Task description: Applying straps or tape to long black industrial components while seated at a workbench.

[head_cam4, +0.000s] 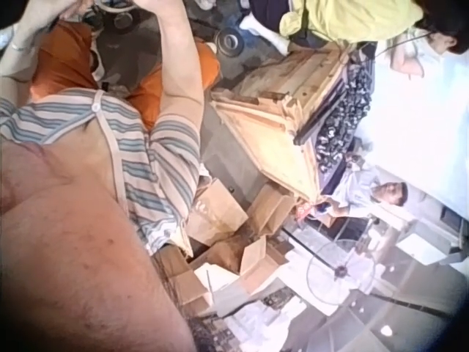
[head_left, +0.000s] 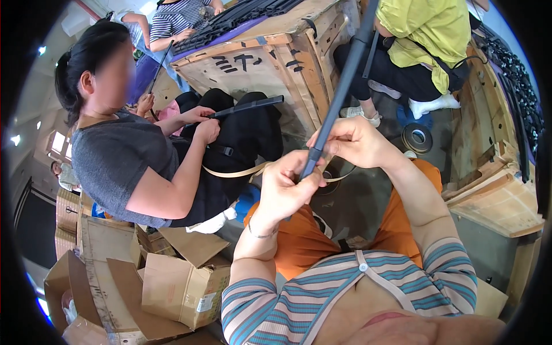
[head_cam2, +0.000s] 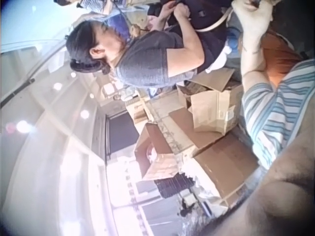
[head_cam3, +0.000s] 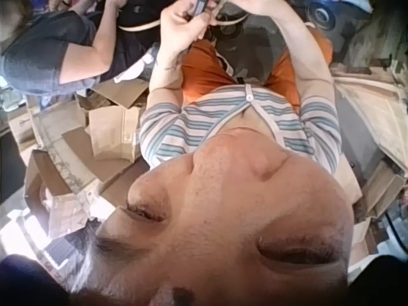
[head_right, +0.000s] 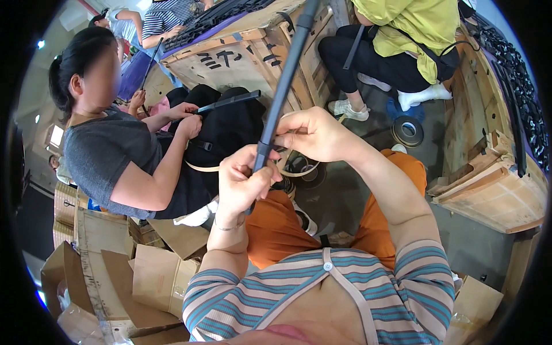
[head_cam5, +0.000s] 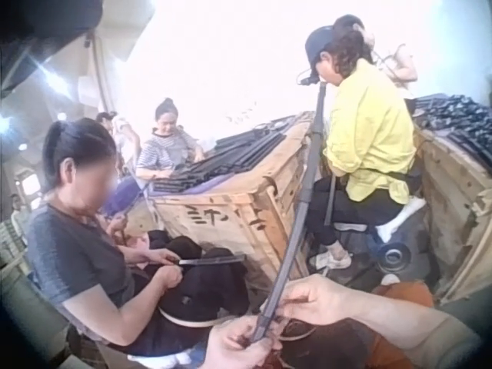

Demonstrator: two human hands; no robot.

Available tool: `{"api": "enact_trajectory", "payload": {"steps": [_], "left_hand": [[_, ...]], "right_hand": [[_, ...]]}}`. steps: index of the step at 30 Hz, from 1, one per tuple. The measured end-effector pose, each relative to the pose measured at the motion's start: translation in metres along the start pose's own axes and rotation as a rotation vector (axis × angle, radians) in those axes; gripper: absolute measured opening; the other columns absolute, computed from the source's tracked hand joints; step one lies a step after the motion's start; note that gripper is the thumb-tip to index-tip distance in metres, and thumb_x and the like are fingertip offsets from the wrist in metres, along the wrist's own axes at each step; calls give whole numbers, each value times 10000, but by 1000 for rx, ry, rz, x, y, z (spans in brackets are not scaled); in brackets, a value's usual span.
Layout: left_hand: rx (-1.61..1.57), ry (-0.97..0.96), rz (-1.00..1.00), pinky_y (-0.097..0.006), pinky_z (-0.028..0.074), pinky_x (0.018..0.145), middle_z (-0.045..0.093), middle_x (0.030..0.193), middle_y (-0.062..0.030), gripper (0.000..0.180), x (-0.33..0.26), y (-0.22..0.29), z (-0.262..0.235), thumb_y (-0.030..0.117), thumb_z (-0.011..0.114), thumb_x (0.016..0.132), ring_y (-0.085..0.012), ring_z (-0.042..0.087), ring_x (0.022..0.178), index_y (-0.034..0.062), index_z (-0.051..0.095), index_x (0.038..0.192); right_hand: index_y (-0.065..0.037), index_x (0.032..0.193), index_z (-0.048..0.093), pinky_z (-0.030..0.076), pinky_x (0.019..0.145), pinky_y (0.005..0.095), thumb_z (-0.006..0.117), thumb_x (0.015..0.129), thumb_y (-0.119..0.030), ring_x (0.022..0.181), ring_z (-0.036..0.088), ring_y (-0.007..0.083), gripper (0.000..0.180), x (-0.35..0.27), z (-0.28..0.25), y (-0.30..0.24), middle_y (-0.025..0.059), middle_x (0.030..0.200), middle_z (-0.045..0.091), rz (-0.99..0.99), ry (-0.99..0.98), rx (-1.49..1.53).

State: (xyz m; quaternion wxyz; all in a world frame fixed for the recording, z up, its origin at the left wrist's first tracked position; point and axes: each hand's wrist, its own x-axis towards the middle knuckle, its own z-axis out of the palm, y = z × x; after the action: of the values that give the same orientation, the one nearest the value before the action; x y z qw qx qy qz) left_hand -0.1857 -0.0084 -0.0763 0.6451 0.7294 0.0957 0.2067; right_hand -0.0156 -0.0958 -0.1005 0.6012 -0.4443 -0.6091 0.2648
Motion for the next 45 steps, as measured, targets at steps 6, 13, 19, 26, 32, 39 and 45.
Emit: {"api": "enact_trajectory", "payload": {"steps": [6,13,19,26,32,39,45], "left_hand": [[605,380,304,-209,451,534,609,633,-56,144,17,-24,4,34,629,715,-93,571,554,-6,585,846],[750,595,378,-266,481,536,596,629,-102,160,29,-26,-10,65,663,685,-198,608,539,24,573,812],[857,673,438,-289,480,520,577,621,-86,178,46,-47,-31,59,682,658,-224,598,543,46,571,797],[1081,882,421,-325,459,500,565,603,-105,156,49,-45,-64,90,685,661,-266,579,528,43,559,740],[956,795,382,-321,448,501,533,594,-106,174,52,-43,-39,84,683,673,-264,553,512,39,533,747],[859,612,336,-305,445,501,512,579,-75,204,44,-40,-6,55,701,681,-225,551,508,45,506,739],[752,621,305,-237,408,429,518,545,-33,202,43,-38,-5,69,704,706,-96,483,426,47,505,735]], "right_hand": [[30,970,610,470,806,252,549,832,2,875,597,111,154,17,-1,16,53,905,643,189,53,146],[42,939,632,446,736,197,579,834,-51,800,585,76,150,19,-21,37,59,871,654,394,28,102],[10,862,660,175,379,181,596,789,-125,443,318,-19,167,6,-24,8,-16,699,599,569,25,178],[-8,837,657,201,411,155,587,796,-92,462,335,-24,117,-11,-28,-19,-40,682,583,464,122,132],[-9,707,616,328,485,176,662,807,-282,551,440,14,295,10,-14,14,-42,604,539,269,332,-62],[-15,663,596,294,457,183,712,760,-322,514,382,10,342,26,-14,19,-59,529,466,85,567,-56],[-17,636,580,305,443,196,742,718,-362,504,391,18,390,27,-14,9,-44,512,472,147,695,-195]]}}
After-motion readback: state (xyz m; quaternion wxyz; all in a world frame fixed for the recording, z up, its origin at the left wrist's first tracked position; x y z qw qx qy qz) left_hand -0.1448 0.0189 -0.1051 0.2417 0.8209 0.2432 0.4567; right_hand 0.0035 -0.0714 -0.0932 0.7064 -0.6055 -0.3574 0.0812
